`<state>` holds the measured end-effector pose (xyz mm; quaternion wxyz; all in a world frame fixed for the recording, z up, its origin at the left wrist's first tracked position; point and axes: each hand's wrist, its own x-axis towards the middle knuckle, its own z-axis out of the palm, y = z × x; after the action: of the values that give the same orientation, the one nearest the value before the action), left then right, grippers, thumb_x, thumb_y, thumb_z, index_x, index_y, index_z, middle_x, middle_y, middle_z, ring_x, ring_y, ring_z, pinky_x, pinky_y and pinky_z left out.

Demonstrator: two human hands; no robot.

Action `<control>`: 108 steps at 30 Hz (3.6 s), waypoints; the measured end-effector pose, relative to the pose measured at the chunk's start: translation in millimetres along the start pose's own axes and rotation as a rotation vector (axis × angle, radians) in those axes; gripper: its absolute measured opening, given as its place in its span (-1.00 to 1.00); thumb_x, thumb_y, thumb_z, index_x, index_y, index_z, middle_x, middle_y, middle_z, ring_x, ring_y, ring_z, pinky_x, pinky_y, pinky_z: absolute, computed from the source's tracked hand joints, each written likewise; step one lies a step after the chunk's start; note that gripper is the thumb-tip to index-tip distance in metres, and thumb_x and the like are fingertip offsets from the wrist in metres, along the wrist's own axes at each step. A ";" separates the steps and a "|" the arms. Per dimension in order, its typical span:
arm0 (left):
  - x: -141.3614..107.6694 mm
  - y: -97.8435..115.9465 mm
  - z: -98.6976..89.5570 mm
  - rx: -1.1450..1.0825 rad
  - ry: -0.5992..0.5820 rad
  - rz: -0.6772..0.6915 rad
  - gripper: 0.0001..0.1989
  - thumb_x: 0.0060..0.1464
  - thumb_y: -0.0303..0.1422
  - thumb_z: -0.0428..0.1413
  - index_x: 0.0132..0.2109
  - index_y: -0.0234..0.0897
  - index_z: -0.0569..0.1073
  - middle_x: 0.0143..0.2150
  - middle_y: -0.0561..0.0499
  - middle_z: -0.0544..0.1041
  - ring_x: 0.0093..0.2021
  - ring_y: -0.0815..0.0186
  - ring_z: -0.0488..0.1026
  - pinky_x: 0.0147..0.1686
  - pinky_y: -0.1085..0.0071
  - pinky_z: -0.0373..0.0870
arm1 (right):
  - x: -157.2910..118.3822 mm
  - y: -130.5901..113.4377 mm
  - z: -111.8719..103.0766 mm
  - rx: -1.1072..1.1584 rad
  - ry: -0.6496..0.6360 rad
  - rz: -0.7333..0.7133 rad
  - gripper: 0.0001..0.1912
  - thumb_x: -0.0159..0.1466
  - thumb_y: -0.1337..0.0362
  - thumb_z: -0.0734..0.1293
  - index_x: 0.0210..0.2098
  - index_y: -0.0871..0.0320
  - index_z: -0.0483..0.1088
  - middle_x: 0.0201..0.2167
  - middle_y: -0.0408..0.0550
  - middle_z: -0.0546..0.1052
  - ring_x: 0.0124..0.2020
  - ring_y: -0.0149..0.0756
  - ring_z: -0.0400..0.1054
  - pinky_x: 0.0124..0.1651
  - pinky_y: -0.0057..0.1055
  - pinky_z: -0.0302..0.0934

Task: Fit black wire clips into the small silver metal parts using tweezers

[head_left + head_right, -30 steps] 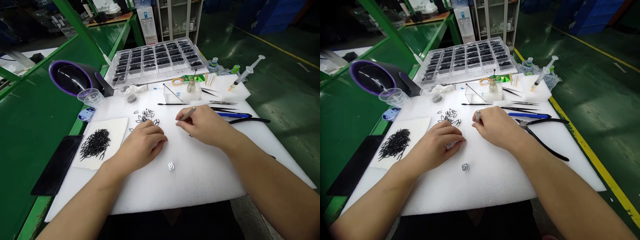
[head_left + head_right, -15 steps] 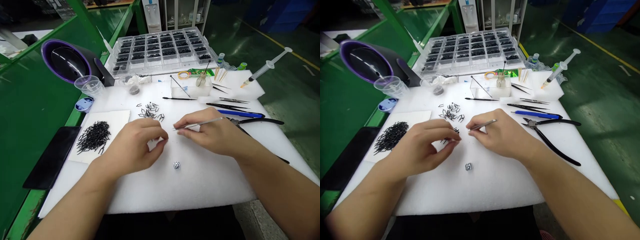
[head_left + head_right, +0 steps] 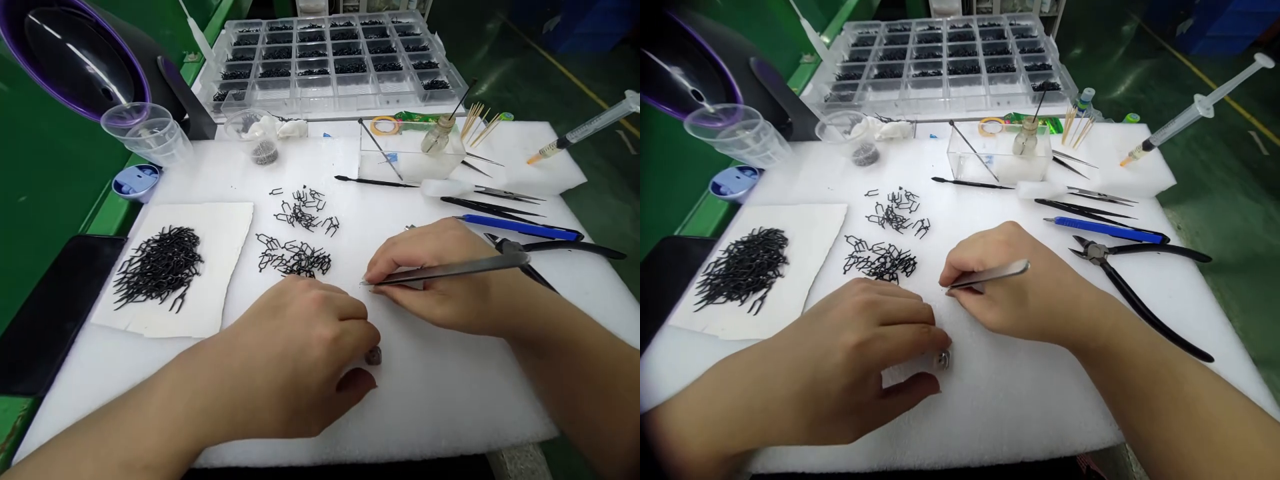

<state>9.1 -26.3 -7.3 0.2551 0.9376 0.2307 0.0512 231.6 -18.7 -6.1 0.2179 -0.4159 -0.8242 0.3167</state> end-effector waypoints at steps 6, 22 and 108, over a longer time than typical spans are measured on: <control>-0.6 -0.7 1.5 0.010 0.023 0.025 -0.88 0.19 -0.38 0.17 -0.25 -0.13 0.62 -0.46 0.11 0.54 -0.47 0.29 0.47 -0.47 0.25 0.35 | 0.7 2.0 0.8 -0.021 -0.014 -0.022 -0.78 0.18 0.51 0.37 -0.37 0.07 0.59 -0.32 -0.19 0.68 -0.29 -0.28 0.56 -0.22 -0.38 0.40; -0.2 1.7 0.3 0.033 0.036 0.035 -0.81 0.20 -0.44 0.13 -0.25 -0.19 0.66 -0.45 0.12 0.54 -0.47 0.26 0.45 -0.45 0.22 0.34 | 0.5 2.9 0.6 -0.008 0.005 -0.084 -0.78 0.16 0.54 0.36 -0.38 0.11 0.56 -0.30 -0.16 0.70 -0.31 -0.25 0.56 -0.25 -0.32 0.42; 4.1 -2.9 -9.3 0.004 0.408 -0.305 -0.94 0.08 -0.39 0.20 -0.29 -0.21 0.59 -0.48 0.16 0.58 -0.52 0.36 0.43 -0.51 0.39 0.25 | -23.1 -33.0 13.5 -0.057 0.295 0.059 -0.69 0.16 0.49 0.46 -0.23 -0.06 0.46 -0.20 -0.29 0.66 -0.22 -0.30 0.57 -0.23 -0.40 0.48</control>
<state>9.6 -18.0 -0.8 0.2063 0.8628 0.4161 0.1997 218.0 -57.2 5.3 0.3153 -0.4881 -0.7792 0.2351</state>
